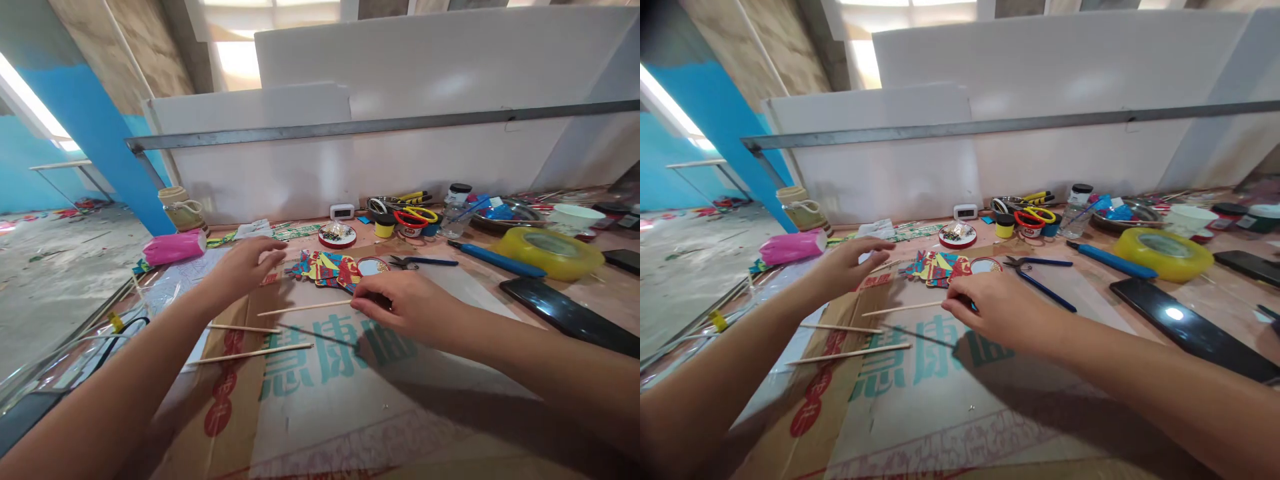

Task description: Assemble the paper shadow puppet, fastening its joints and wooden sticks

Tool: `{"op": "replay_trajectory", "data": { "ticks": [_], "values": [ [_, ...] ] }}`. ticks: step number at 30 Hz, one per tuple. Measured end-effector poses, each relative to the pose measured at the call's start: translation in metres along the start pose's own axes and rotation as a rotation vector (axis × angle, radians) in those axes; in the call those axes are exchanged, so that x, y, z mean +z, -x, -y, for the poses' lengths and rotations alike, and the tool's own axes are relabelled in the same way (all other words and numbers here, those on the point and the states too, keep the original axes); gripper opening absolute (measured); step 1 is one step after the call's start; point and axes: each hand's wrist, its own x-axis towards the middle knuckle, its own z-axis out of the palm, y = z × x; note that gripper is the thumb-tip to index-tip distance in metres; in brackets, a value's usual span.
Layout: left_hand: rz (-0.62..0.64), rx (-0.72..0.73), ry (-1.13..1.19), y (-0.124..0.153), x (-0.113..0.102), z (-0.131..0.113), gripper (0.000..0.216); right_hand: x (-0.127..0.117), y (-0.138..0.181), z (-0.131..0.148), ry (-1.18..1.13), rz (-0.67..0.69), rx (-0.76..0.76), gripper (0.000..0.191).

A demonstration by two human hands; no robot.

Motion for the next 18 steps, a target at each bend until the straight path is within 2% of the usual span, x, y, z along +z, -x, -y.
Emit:
{"op": "replay_trajectory", "data": {
  "ticks": [3,6,8,12,16,18],
  "values": [
    [0.131,0.148,0.172,0.017,-0.011,-0.06,0.037,-0.002,-0.002,0.003,-0.041,-0.045,-0.03,0.021],
    [0.165,0.192,0.118,0.033,-0.009,-0.098,0.032,0.001,-0.004,0.005,-0.168,-0.076,-0.015,0.023],
    [0.132,0.158,0.074,0.039,-0.003,-0.105,0.031,0.006,-0.003,0.004,-0.286,-0.093,0.024,0.026],
    [0.101,0.147,-0.008,0.031,0.011,-0.098,0.033,0.024,0.0,-0.004,-0.64,-0.144,0.074,0.022],
    [0.228,0.256,-0.029,0.02,0.018,-0.101,0.022,0.045,0.001,-0.023,-1.013,-0.334,0.274,0.028],
    [0.379,0.374,0.074,0.024,0.02,-0.112,0.014,0.052,0.0,-0.031,-1.079,-0.353,0.386,0.027]
  ]
}}
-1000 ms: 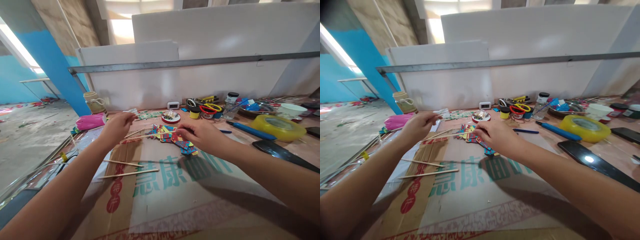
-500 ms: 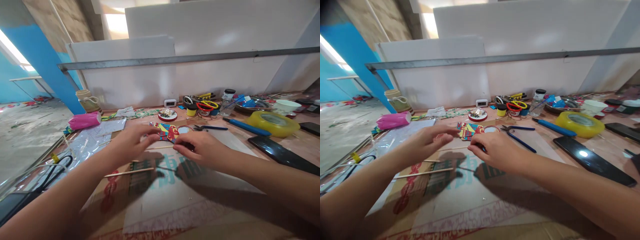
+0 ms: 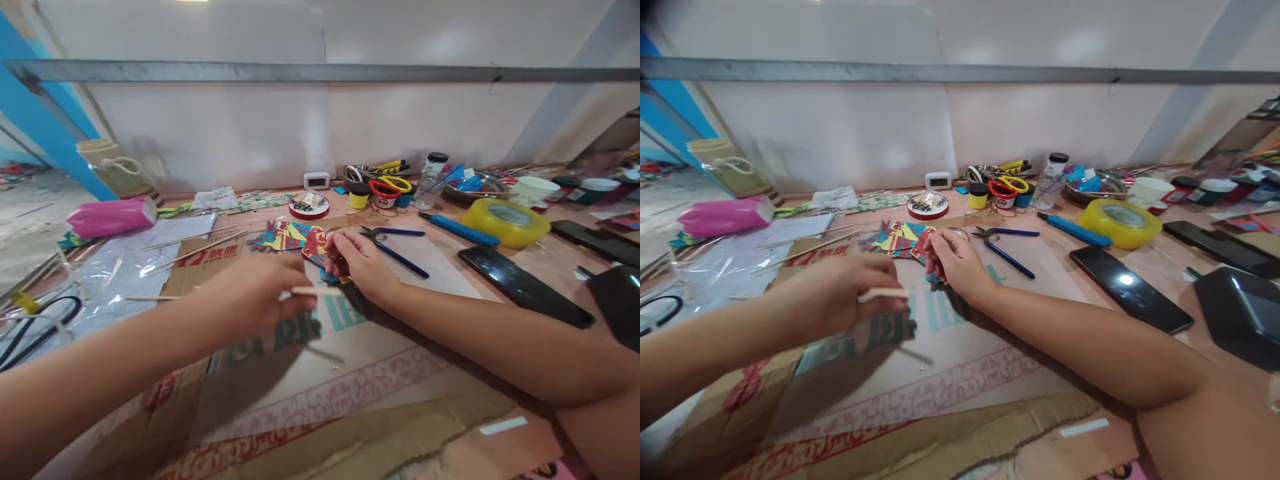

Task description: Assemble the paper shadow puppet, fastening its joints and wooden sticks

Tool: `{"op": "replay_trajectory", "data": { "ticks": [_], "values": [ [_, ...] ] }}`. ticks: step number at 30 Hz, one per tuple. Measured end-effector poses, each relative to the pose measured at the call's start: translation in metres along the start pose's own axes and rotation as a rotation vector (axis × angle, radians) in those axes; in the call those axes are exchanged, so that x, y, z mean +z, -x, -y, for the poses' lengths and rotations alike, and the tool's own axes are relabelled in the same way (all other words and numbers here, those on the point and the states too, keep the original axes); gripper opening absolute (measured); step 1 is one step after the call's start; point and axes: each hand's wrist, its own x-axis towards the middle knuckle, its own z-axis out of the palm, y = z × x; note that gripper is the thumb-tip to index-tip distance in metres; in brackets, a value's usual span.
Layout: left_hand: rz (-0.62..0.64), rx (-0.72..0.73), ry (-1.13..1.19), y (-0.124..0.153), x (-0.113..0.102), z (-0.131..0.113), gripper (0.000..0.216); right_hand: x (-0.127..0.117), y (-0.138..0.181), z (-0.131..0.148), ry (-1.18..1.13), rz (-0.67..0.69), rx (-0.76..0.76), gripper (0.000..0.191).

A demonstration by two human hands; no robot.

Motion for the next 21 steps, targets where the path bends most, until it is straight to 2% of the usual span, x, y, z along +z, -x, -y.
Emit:
{"op": "replay_trajectory", "data": {
  "ticks": [2,4,10,15,21],
  "values": [
    [0.146,0.081,0.087,0.003,0.007,-0.016,0.023,-0.001,-0.002,-0.005,-0.024,0.002,0.05,0.027],
    [0.248,0.129,0.088,0.007,0.015,-0.029,0.022,0.0,-0.001,-0.006,-0.023,0.042,0.041,0.027],
    [0.24,0.166,-0.019,0.012,0.029,-0.038,0.018,0.003,0.006,-0.006,0.052,0.147,-0.036,0.026],
    [0.296,0.211,-0.117,0.012,0.03,-0.043,0.011,0.003,0.006,-0.006,0.088,0.17,-0.044,0.025],
    [0.256,0.272,-0.173,0.014,0.031,-0.046,0.006,0.003,0.009,-0.007,0.133,0.221,-0.073,0.025]
  ]
}}
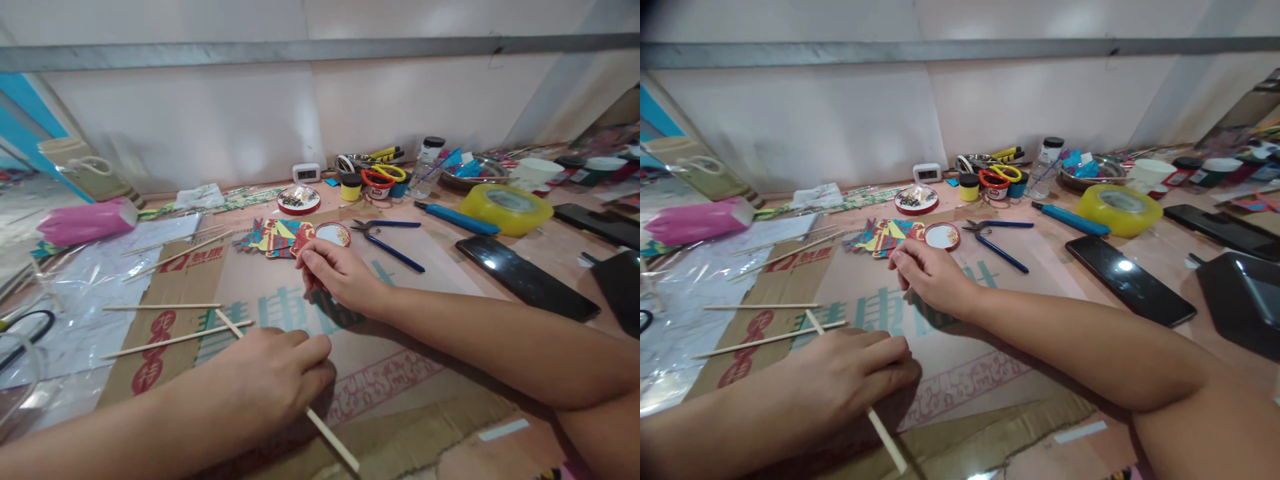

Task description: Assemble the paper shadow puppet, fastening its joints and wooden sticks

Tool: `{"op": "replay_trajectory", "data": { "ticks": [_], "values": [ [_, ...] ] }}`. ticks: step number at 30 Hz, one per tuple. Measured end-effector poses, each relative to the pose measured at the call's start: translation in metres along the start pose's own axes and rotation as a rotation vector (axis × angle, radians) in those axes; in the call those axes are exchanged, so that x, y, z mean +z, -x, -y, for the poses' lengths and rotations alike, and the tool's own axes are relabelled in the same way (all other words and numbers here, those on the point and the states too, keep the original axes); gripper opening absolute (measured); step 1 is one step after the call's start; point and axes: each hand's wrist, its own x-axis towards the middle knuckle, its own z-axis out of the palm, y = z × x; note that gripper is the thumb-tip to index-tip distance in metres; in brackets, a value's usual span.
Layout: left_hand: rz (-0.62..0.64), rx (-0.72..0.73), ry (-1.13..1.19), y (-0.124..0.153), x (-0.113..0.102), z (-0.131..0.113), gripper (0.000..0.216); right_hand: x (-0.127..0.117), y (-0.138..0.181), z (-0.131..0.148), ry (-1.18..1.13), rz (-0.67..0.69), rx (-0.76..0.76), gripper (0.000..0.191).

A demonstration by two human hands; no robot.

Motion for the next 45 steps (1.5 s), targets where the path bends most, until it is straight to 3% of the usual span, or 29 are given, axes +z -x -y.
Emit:
{"op": "replay_trajectory", "data": {
  "ticks": [10,25,31,38,45],
  "values": [
    [-0.074,0.089,-0.053,0.0,0.0,0.009,0.012,0.0,0.003,0.007,0.183,0.05,-0.043,0.021],
    [-0.115,0.128,-0.233,0.005,0.005,-0.001,0.006,0.002,0.003,0.007,0.211,0.07,-0.034,0.018],
    [-0.145,0.092,-0.253,0.001,0.006,-0.001,0.002,0.004,0.004,0.002,0.087,0.06,-0.001,0.013],
    [-0.158,0.152,-0.396,0.003,0.01,-0.017,0.013,0.004,0.005,0.001,0.075,0.057,0.01,0.018],
    [-0.14,0.143,-0.387,-0.001,0.009,-0.016,0.014,0.004,0.004,0.002,0.123,0.071,0.011,0.017]
  ]
}}
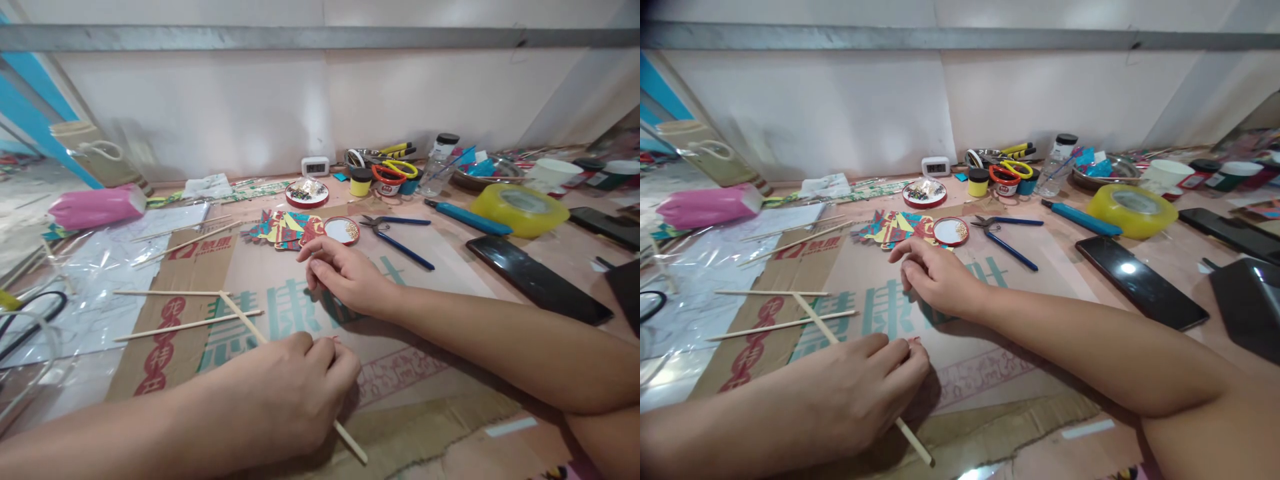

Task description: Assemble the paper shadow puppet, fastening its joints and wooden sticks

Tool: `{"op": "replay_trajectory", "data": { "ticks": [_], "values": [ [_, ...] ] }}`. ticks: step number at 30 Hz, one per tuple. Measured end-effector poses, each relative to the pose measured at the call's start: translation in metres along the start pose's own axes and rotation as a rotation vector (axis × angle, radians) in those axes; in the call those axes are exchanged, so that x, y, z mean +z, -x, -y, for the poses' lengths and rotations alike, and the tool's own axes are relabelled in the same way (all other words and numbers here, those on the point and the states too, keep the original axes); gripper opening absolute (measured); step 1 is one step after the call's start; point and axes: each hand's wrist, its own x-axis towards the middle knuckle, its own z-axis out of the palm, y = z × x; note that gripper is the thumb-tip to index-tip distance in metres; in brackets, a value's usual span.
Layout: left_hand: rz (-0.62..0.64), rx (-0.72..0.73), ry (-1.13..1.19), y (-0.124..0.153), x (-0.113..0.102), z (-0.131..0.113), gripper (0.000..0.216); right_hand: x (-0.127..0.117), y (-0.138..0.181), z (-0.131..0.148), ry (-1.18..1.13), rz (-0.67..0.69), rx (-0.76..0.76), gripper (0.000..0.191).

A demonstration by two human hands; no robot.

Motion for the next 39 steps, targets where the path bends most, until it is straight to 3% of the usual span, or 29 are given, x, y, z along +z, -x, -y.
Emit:
{"op": "replay_trajectory", "data": {
  "ticks": [8,10,14,19,30,39],
  "values": [
    [-0.036,-0.109,0.141,0.001,0.012,0.017,0.004,0.0,0.001,0.002,-0.005,-0.001,-0.008,0.016],
    [-0.155,-0.219,0.248,0.005,0.014,0.029,0.007,-0.001,0.001,0.002,-0.002,-0.001,-0.032,0.014],
    [-0.568,-0.452,0.448,0.015,0.009,0.054,0.009,-0.002,0.002,0.004,0.006,-0.012,-0.032,0.007],
    [-0.764,-0.506,0.443,0.022,0.001,0.066,0.01,-0.001,0.004,0.005,-0.068,0.03,0.013,0.011],
    [-0.749,-0.589,0.623,0.018,0.011,0.068,0.011,-0.001,0.008,0.018,0.059,0.024,-0.072,0.018],
    [-0.717,-0.6,0.627,0.017,0.015,0.065,0.011,0.006,0.008,0.019,-0.218,0.053,0.045,0.029]
  ]
}}
